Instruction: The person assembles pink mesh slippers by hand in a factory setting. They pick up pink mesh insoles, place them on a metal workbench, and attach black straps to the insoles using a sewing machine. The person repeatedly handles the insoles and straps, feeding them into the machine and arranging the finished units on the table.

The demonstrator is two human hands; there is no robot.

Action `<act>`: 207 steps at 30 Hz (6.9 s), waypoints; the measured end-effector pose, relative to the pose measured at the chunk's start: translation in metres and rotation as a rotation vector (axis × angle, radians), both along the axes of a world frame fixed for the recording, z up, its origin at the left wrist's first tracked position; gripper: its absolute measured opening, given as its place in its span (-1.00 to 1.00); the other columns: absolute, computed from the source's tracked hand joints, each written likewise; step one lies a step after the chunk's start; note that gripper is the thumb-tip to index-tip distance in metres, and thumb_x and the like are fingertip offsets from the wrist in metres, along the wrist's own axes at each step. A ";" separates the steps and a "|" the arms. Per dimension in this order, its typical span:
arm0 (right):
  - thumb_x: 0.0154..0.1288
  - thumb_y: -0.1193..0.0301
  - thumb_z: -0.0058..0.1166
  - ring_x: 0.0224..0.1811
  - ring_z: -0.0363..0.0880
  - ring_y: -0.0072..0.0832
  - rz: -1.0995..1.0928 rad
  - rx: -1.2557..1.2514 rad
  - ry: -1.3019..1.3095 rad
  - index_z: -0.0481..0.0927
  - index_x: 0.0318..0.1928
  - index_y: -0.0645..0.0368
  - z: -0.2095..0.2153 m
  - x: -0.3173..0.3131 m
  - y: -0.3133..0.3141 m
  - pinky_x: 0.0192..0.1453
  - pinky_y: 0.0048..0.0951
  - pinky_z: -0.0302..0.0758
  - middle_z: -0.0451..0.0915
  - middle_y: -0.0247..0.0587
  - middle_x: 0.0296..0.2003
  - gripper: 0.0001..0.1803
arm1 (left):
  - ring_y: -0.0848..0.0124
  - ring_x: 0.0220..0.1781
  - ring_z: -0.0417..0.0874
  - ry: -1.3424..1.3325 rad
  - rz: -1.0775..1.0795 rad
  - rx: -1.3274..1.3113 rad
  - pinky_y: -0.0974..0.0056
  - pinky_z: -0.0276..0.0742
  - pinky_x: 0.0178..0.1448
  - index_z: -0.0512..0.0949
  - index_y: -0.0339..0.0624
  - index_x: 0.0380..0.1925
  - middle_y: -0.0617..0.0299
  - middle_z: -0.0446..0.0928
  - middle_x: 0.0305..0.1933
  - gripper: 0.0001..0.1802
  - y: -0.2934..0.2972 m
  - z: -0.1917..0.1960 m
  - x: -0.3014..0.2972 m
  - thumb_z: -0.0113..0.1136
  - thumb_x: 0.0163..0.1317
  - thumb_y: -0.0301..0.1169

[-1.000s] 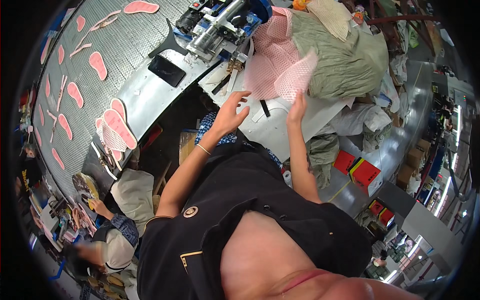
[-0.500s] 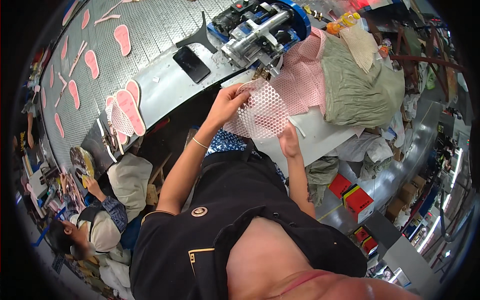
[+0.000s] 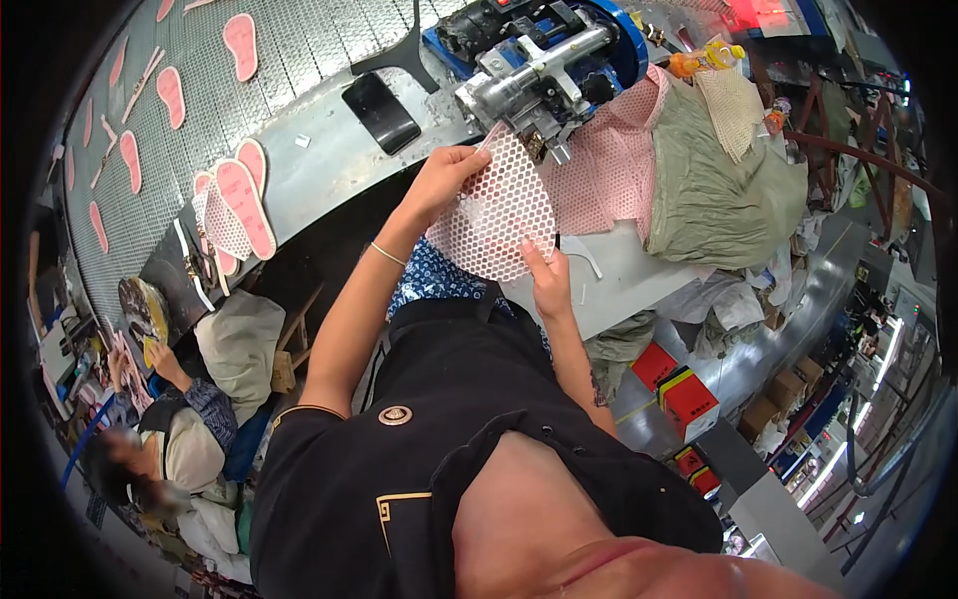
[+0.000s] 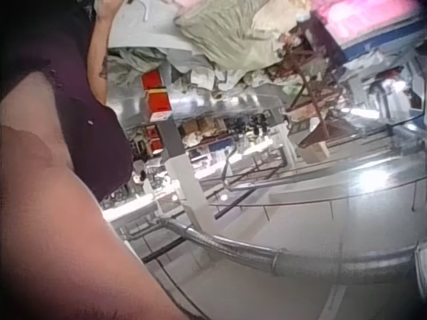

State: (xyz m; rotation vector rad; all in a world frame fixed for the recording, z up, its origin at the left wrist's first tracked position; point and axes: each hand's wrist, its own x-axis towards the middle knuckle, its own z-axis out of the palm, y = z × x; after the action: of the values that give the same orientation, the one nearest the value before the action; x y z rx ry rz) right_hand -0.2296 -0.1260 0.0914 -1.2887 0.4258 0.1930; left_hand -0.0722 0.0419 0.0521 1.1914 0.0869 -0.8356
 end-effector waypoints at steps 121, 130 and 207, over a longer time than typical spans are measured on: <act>0.33 0.37 0.09 -0.32 0.61 -0.55 -0.025 -0.538 -0.476 0.61 -0.19 0.32 0.101 0.366 -0.151 -0.17 -0.55 0.53 0.64 -0.25 -0.39 -0.77 | 0.25 0.05 0.54 -0.267 0.652 -0.198 0.16 0.37 0.21 0.48 -0.40 -0.03 -0.01 0.55 -0.01 -0.60 0.023 0.075 0.052 -0.12 0.39 -0.27; 0.05 0.02 0.19 0.00 0.58 0.06 0.451 -1.512 -0.165 0.42 0.11 0.35 -0.124 0.678 -0.152 0.09 -0.05 0.49 0.59 0.26 -0.10 -0.25 | 0.12 0.33 0.37 -0.267 1.002 0.022 0.05 0.16 0.45 0.29 -0.46 0.22 -0.08 0.35 0.29 -0.48 0.091 0.031 0.118 -0.10 0.34 -0.36; 0.29 0.54 0.05 0.08 0.49 -0.45 -0.018 -0.798 0.431 0.30 0.26 0.25 0.035 -0.077 -0.118 0.03 -0.48 0.47 0.38 -0.17 0.19 -0.48 | 0.20 0.20 0.54 -0.198 -1.775 0.864 0.10 0.51 0.14 0.64 -0.08 -0.06 0.08 0.55 0.13 -0.55 0.143 -0.353 -0.189 0.32 -0.06 -0.31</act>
State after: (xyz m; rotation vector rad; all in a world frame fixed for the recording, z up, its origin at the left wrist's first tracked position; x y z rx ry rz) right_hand -0.3067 -0.2444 0.1265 -2.0320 0.9435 0.3032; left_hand -0.2610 0.1845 -0.3006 2.0819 -1.0187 -2.3320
